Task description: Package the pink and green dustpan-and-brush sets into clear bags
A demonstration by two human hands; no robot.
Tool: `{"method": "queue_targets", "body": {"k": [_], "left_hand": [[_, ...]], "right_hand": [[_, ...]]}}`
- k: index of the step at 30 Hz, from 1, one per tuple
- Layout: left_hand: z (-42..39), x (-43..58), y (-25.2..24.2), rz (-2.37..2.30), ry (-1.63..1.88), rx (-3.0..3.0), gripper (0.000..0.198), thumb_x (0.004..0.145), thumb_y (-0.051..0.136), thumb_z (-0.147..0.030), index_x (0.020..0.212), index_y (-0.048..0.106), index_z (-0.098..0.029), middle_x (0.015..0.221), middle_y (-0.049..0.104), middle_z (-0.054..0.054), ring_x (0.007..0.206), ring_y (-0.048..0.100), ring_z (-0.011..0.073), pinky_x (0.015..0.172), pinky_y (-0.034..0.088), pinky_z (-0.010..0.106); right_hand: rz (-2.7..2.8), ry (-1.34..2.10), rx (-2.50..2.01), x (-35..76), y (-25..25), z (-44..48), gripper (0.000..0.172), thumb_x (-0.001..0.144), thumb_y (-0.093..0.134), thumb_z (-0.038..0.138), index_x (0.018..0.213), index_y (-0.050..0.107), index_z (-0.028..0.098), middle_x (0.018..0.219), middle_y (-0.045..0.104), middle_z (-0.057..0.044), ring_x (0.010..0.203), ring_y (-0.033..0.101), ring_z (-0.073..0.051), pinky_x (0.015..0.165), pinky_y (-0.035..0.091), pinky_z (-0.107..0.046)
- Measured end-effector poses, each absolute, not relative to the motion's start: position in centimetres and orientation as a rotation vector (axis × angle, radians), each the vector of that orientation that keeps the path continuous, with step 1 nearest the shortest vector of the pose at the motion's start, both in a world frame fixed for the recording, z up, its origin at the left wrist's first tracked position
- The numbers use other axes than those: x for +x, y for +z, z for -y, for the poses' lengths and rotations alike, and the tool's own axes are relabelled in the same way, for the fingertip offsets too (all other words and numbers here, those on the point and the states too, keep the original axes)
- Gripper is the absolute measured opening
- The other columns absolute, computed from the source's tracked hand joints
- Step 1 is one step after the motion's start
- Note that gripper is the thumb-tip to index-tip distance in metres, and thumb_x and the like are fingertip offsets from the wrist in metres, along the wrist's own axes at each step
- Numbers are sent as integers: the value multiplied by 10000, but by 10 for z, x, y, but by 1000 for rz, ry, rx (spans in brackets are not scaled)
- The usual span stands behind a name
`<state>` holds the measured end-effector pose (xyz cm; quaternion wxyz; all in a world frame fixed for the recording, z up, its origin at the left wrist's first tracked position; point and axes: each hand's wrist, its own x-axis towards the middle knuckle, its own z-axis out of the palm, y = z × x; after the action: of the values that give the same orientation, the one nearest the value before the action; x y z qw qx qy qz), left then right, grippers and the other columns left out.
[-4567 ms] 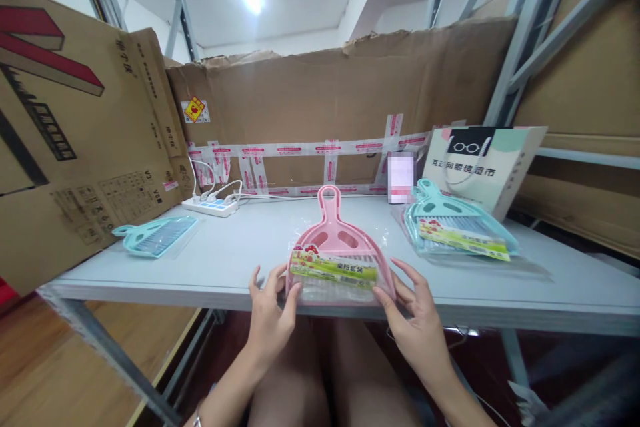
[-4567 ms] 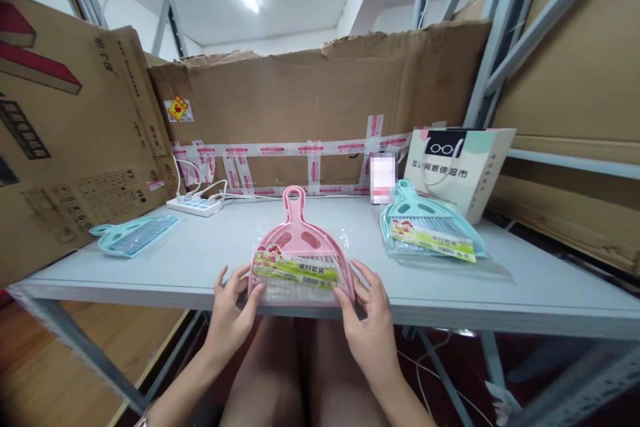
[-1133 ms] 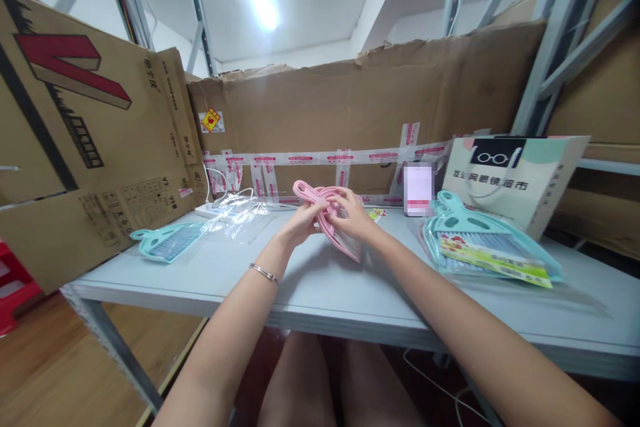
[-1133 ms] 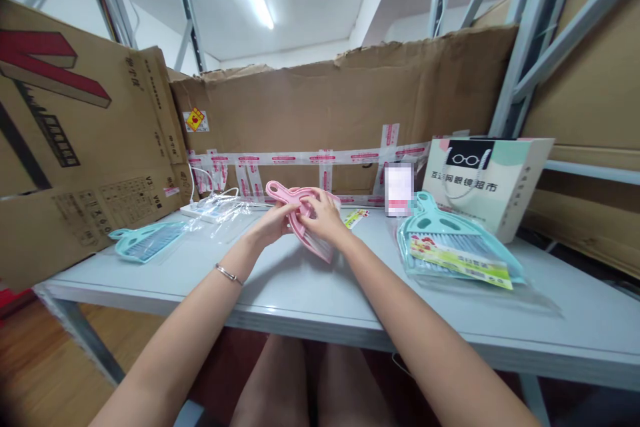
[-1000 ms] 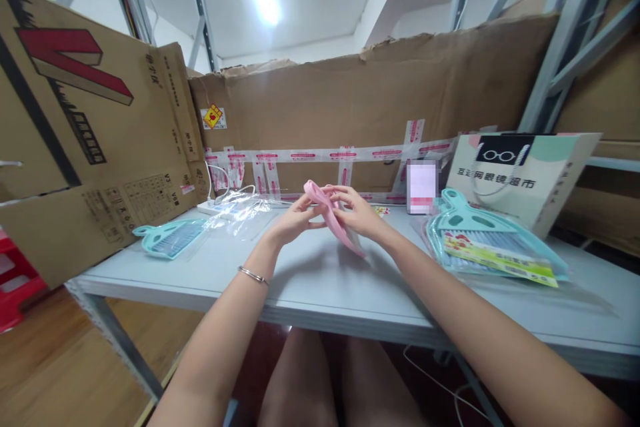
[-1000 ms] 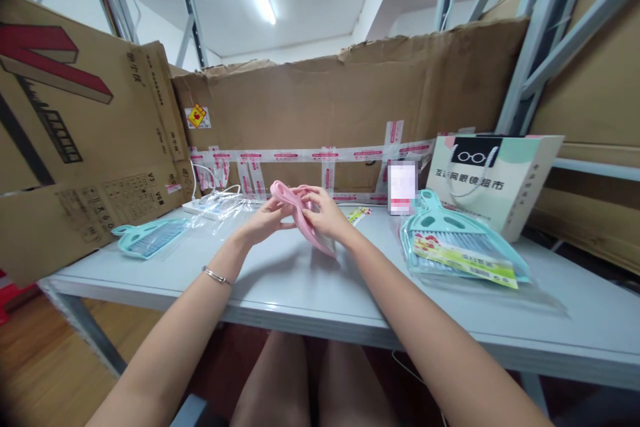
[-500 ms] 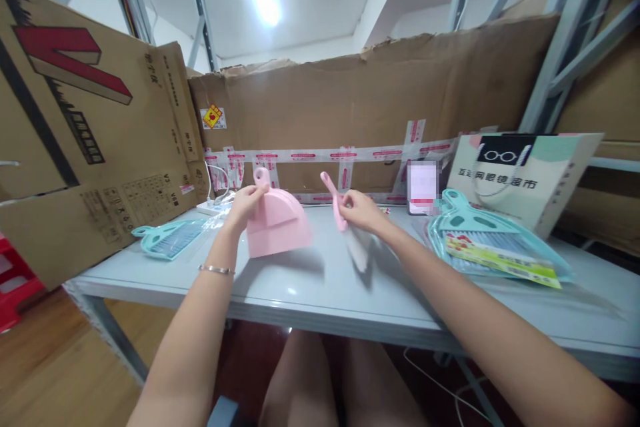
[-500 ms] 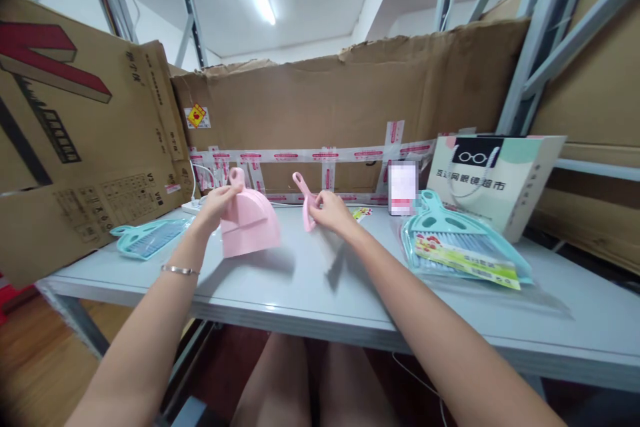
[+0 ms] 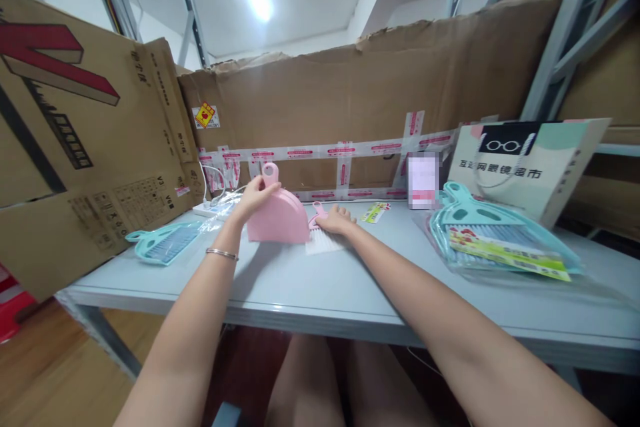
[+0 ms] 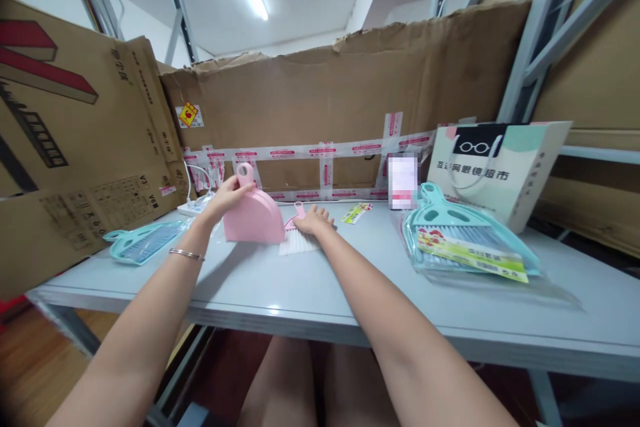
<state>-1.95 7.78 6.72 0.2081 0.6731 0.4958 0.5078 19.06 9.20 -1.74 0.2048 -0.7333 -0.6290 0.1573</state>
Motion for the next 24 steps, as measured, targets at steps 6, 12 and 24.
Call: {"method": "queue_targets", "body": {"k": [6, 12, 24], "left_hand": [[-34, -32, 57, -928, 1542, 2206, 173, 659, 665, -317, 721, 572, -185, 810, 595, 33, 795, 568, 166, 759, 454, 282], [-39, -46, 18, -987, 1186, 2353, 67, 664, 617, -218, 724, 636, -195, 843, 647, 57, 1009, 560, 234, 973, 379, 395], [-46, -51, 9, -1258, 973, 2761, 311, 797, 398, -124, 937, 670, -180, 1113, 597, 118, 1080, 533, 237, 936, 413, 439]], "right_hand": [[1703, 264, -1993, 191, -24, -95, 566, 811, 435, 399, 1265, 359, 70, 1282, 410, -248, 1204, 359, -336, 946, 257, -454], [1669, 131, -1912, 195, -30, -95, 432, 838, 447, 328, 1198, 424, 91, 1226, 461, -222, 1166, 377, -314, 924, 275, -421], [1735, 61, -1555, 228, 18, -45, 193, 810, 458, 292, 959, 564, 230, 1078, 575, -52, 1026, 494, -207, 881, 366, -328]]}}
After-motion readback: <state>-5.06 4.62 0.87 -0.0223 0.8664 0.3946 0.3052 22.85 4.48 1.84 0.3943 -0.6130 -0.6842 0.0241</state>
